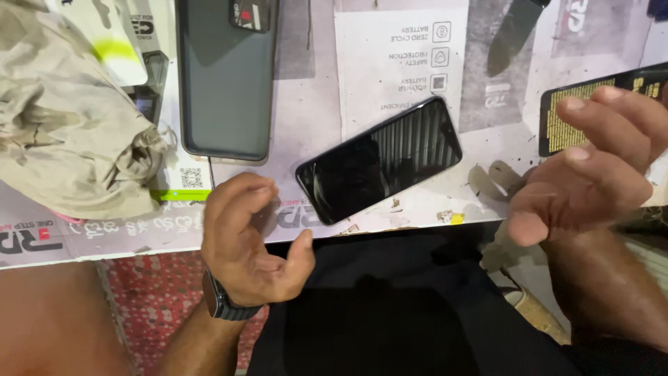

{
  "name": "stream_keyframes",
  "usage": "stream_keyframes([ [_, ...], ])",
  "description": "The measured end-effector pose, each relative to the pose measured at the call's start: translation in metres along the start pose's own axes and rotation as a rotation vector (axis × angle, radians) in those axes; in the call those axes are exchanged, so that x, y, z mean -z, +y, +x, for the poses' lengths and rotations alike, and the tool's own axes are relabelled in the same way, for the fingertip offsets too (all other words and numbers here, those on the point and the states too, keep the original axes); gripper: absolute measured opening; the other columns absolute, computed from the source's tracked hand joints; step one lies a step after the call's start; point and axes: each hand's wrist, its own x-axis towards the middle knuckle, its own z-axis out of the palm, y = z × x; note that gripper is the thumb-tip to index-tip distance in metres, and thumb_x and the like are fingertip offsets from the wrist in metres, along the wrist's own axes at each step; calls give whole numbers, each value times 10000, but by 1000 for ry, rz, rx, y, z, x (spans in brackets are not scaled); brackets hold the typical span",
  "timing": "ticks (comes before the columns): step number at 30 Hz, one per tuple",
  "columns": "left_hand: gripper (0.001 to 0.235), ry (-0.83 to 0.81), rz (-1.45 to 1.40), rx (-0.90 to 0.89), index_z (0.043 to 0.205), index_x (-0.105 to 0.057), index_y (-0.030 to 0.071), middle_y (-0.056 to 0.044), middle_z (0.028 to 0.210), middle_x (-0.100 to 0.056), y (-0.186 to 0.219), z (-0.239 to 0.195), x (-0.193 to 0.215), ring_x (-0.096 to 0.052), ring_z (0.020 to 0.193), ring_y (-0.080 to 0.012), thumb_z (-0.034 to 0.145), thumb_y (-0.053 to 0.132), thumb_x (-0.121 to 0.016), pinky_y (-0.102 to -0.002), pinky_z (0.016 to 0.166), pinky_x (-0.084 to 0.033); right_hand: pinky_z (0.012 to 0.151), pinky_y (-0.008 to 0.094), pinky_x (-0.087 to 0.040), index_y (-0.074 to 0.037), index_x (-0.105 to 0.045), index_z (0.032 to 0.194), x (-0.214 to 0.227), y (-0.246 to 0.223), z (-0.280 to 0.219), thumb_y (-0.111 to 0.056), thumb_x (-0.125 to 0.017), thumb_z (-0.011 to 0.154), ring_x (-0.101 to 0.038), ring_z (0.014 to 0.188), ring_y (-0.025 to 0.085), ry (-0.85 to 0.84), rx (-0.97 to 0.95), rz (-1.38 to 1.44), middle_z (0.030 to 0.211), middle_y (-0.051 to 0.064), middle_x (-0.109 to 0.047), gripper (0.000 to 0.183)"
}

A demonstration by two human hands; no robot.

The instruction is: The person cleans a black smartphone screen with a pink cloth. They repeatedly wipe the screen surface, turn the phone over, and continue wiping different areas. The person also briefly touches the screen with their fingers during the process.

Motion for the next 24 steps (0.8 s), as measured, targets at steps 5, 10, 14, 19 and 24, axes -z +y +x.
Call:
stream_keyframes([
  [5,518,157,-330,115,1384,-463,27,-174,1305,-503,-2,-13,-3,-558,1063,-222,973,246,-689,-328,949,-543,1028,506,-430,-21,-454,1199,-1,6,7,-725,-346,1086,-537,1179,384,11,-29,45,1123,259,-634,721],
  [10,434,305,-433,133,1356,-512,45,-168,1222,-562,-7,-20,-7,-582,1008,-195,1045,315,-649,-309,886,-529,1061,558,-327,-66,-452,1159,-7,-2,7,-675,-290,1045,-569,1118,336,126,-208,56,1086,208,-645,640],
  [14,430,328,-457,151,1327,-512,37,-179,1201,-569,-11,-21,-4,-581,970,-188,1057,352,-626,-324,887,-539,1023,498,-393,-56,-444,1160,-5,0,8,-676,-269,1056,-561,1086,304,122,-256,106,1098,203,-613,653],
  [19,436,338,-454,150,1318,-516,31,-172,1189,-572,-13,-21,-4,-578,962,-186,1064,372,-613,-317,853,-524,1000,477,-437,-33,-449,1148,-3,4,5,-671,-257,1058,-556,1081,308,141,-276,140,1098,231,-615,672],
  [24,427,350,-477,164,1276,-514,15,-172,1193,-563,-12,-22,-6,-570,968,-188,1066,370,-625,-320,854,-518,1023,456,-443,-47,-451,1150,-4,2,4,-680,-257,1042,-548,1111,301,159,-337,161,1100,218,-627,670],
])
